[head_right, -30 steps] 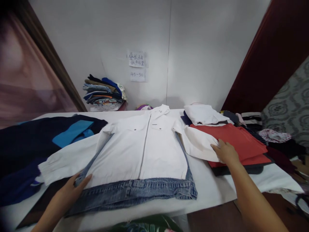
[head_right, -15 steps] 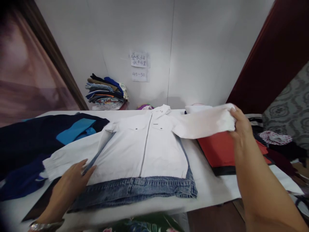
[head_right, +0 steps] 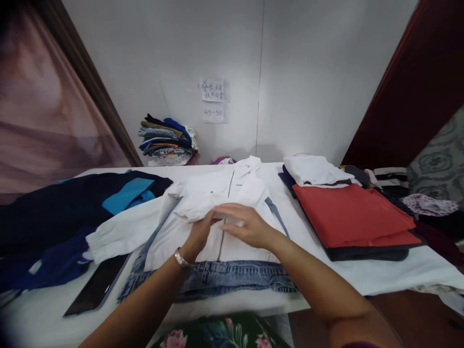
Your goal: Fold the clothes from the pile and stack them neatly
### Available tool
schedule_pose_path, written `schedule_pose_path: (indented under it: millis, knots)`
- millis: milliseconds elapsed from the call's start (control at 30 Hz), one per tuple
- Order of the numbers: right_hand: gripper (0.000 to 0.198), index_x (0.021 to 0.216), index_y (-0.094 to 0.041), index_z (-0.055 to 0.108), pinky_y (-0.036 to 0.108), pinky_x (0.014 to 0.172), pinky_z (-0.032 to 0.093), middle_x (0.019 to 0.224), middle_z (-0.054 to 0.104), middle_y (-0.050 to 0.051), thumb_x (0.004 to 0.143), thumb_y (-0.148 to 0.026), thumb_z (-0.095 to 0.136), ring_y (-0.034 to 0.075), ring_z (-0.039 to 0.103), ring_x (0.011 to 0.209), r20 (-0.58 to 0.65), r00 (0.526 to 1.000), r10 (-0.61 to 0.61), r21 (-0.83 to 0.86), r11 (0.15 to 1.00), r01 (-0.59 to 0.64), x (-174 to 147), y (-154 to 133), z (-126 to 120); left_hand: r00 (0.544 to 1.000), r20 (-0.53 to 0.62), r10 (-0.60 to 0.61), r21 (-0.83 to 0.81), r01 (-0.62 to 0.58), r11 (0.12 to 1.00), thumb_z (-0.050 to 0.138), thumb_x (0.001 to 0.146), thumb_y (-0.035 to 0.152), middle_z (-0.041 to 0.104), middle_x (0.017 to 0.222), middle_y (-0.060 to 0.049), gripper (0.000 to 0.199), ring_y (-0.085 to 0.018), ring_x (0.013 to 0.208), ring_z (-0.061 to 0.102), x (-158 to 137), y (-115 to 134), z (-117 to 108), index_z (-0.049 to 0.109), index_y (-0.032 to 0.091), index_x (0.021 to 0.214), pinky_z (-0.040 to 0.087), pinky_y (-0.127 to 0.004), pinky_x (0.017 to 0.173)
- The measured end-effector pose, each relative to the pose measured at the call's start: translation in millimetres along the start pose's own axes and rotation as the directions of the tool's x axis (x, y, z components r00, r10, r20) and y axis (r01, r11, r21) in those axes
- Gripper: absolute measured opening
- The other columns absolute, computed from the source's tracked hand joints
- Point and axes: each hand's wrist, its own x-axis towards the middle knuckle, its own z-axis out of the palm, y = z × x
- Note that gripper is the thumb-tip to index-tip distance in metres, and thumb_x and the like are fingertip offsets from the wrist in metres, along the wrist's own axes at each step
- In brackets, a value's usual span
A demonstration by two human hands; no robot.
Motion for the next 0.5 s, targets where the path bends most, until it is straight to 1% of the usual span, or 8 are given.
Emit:
schedule_pose_path:
  millis: [33,67,100,167,233,300,400,500]
  knots:
    - [0.037,0.123,-0.024,0.061,0.045,0.106,0.041,0.127,0.062,0.008,0.088,-0.037,0.058,0.022,0.055,0.12,-0.105,0.992,0.076,-0.075,0.994,-0.084,-22.9,15.1,-7.5,0.998,-0.049,-0.049,-0.095,0.044,0.994,0.068,0.077,0.032,0.064,0.12,-0.006,0.041,-0.029,0.123,0.052,5.0,-4.1,-4.6,0.06,0.026,0.117,0.053,-0.044,0.093]
    - [0.037,0.121,-0.024,0.063,0.046,0.105,0.041,0.127,0.062,0.009,0.087,-0.039,0.058,0.024,0.055,0.12,-0.232,0.956,0.178,-0.137,0.967,-0.214,-48.2,31.6,-17.2,0.993,-0.075,-0.088,-0.176,0.074,0.982,0.067,0.078,0.031,0.064,0.122,-0.007,0.042,-0.028,0.121,0.054,10.0,-6.5,-9.6,0.059,0.025,0.119,0.054,-0.044,0.091]
    - [0.04,0.119,-0.022,0.064,0.048,0.104,0.042,0.127,0.061,0.011,0.085,-0.042,0.059,0.026,0.054,0.121,-0.349,0.891,0.289,-0.166,0.917,-0.362,-74.9,48.1,-27.2,0.99,-0.077,-0.119,-0.241,0.097,0.966,0.066,0.078,0.03,0.063,0.123,-0.007,0.042,-0.028,0.118,0.056,15.3,-7.1,-14.3,0.059,0.023,0.119,0.055,-0.043,0.089]
    - [0.053,0.119,-0.019,0.063,0.048,0.095,0.047,0.127,0.059,0.015,0.076,-0.049,0.064,0.031,0.056,0.117,-0.49,0.707,0.51,-0.119,0.765,-0.633,-127.5,75.6,-43.1,0.987,-0.034,-0.155,-0.341,0.134,0.93,0.065,0.079,0.029,0.064,0.122,-0.008,0.039,-0.026,0.113,0.059,27.3,-2.6,-20.5,0.06,0.02,0.116,0.055,-0.043,0.088]
    - [0.068,0.125,-0.017,0.059,0.044,0.083,0.053,0.12,0.062,0.016,0.068,-0.054,0.067,0.03,0.062,0.104,-0.518,0.511,0.687,0.071,0.629,-0.774,-170.3,89.4,-48.6,0.987,0.034,-0.157,-0.412,0.157,0.897,0.06,0.082,0.03,0.066,0.12,-0.008,0.033,-0.025,0.11,0.061,42.0,8.3,-20.3,0.061,0.019,0.113,0.053,-0.042,0.09]
    - [0.081,0.134,-0.016,0.049,0.035,0.067,0.054,0.111,0.065,0.013,0.067,-0.057,0.068,0.024,0.065,0.086,-0.424,0.405,0.81,0.291,0.546,-0.786,-195.4,87.8,-44.6,0.985,0.101,-0.137,-0.481,0.169,0.86,0.054,0.085,0.033,0.067,0.118,-0.009,0.03,-0.024,0.11,0.061,60.3,22.7,-13.5,0.063,0.018,0.109,0.051,-0.041,0.092]
    - [0.092,0.142,-0.012,0.038,0.026,0.052,0.045,0.08,0.062,0.001,0.067,-0.054,0.071,0.015,0.057,0.062,-0.287,0.385,0.877,0.424,0.477,-0.77,-200.0,68.7,-33.4,0.987,0.15,-0.066,-0.578,0.142,0.803,0.044,0.088,0.034,0.07,0.108,-0.01,0.03,-0.024,0.105,0.063,94.5,45.7,5.5,0.065,0.016,0.101,0.048,-0.042,0.094]
    - [0.089,0.14,-0.011,0.043,0.023,0.053,0.041,0.066,0.051,-0.005,0.067,-0.051,0.074,0.012,0.05,0.06,-0.314,0.414,0.855,0.408,0.515,-0.754,-183.1,47.5,-30.1,0.991,0.133,0.003,-0.64,0.084,0.764,0.042,0.088,0.034,0.071,0.092,-0.009,0.028,-0.023,0.095,0.066,135.5,68.4,26.5,0.063,0.016,0.091,0.048,-0.042,0.093]
